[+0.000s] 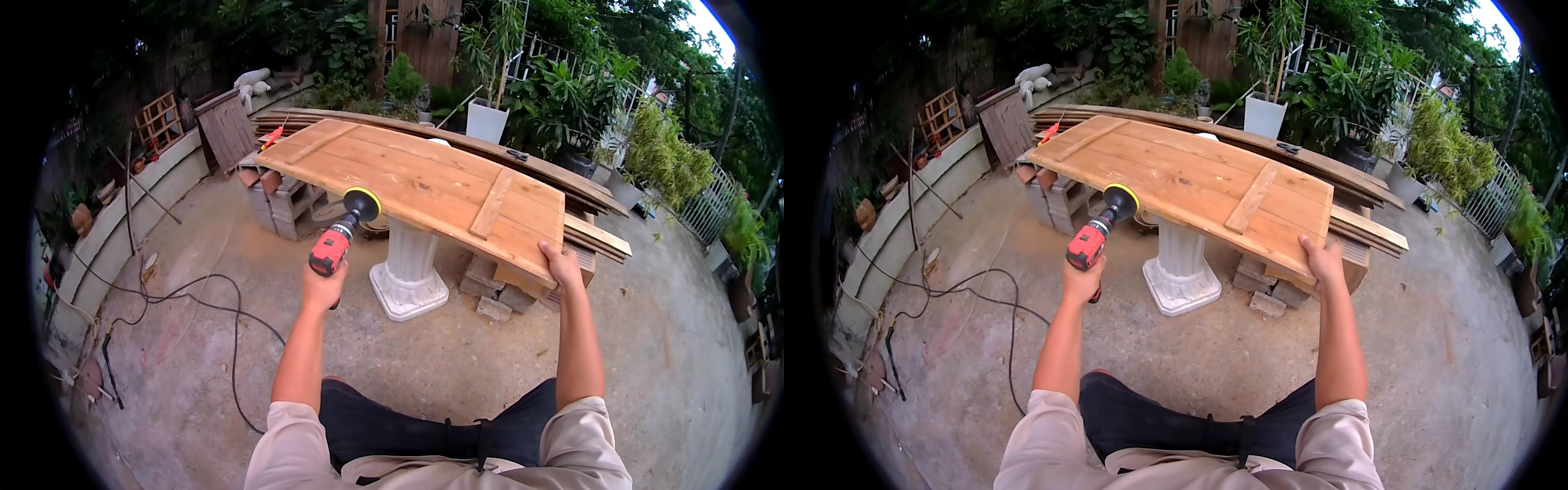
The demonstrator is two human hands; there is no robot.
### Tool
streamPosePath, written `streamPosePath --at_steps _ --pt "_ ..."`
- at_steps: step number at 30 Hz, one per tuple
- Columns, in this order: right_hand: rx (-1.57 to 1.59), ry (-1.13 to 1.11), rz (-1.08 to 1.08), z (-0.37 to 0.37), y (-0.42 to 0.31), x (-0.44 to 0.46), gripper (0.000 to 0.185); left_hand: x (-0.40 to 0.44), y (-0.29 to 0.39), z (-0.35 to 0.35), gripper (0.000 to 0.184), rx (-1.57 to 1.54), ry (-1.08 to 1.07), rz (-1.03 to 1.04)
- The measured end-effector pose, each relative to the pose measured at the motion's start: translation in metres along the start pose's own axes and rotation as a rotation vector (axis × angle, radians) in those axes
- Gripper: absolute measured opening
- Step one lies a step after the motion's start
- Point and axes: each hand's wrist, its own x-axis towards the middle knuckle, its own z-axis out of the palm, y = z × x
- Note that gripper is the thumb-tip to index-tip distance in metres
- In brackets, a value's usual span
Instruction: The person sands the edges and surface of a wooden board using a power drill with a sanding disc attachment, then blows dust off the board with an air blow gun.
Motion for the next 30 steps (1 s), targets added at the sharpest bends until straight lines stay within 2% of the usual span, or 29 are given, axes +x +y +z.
streamPosePath --at_steps 2,6,9,12,14,19,22,25,30 --pt "-0.009 -0.016 0.013 0.000 -0.002 -0.002 0.054 -0.007 0.027 -0.005 0.020 0.111 -0.016 0.100" --pt "0.013 -0.037 -0.002 -0.004 0.008 0.007 0.056 0.006 -0.022 -0.005 0.025 -0.071 -0.003 -0.058" --pt "-0.016 -0.001 -0.111 -0.001 0.013 0.008 0.052 -0.009 0.021 -0.007 0.020 0.112 -0.046 0.070" --pt "-0.016 0.000 -0.042 -0.003 0.016 0.015 0.052 -0.004 -0.001 -0.003 0.016 0.017 0.013 -0.007" --pt "-0.012 0.001 -0.075 -0.003 0.019 0.016 0.053 0.000 -0.012 -0.004 0.014 -0.008 0.037 -0.052" --pt "-0.010 -0.021 -0.020 -0.004 0.011 0.009 0.056 -0.023 0.028 0.000 0.009 0.153 -0.061 -0.039" --pt "0.008 -0.017 -0.004 -0.004 0.008 0.005 0.057 -0.028 0.032 0.010 0.014 0.030 -0.048 -0.027" --pt "0.034 -0.039 -0.018 -0.005 0.009 0.008 0.058 -0.036 0.042 0.017 0.014 0.068 -0.085 -0.058" --pt "0.074 -0.050 0.000 -0.006 -0.002 -0.004 0.059 -0.063 0.061 0.039 0.013 0.130 -0.172 0.048"
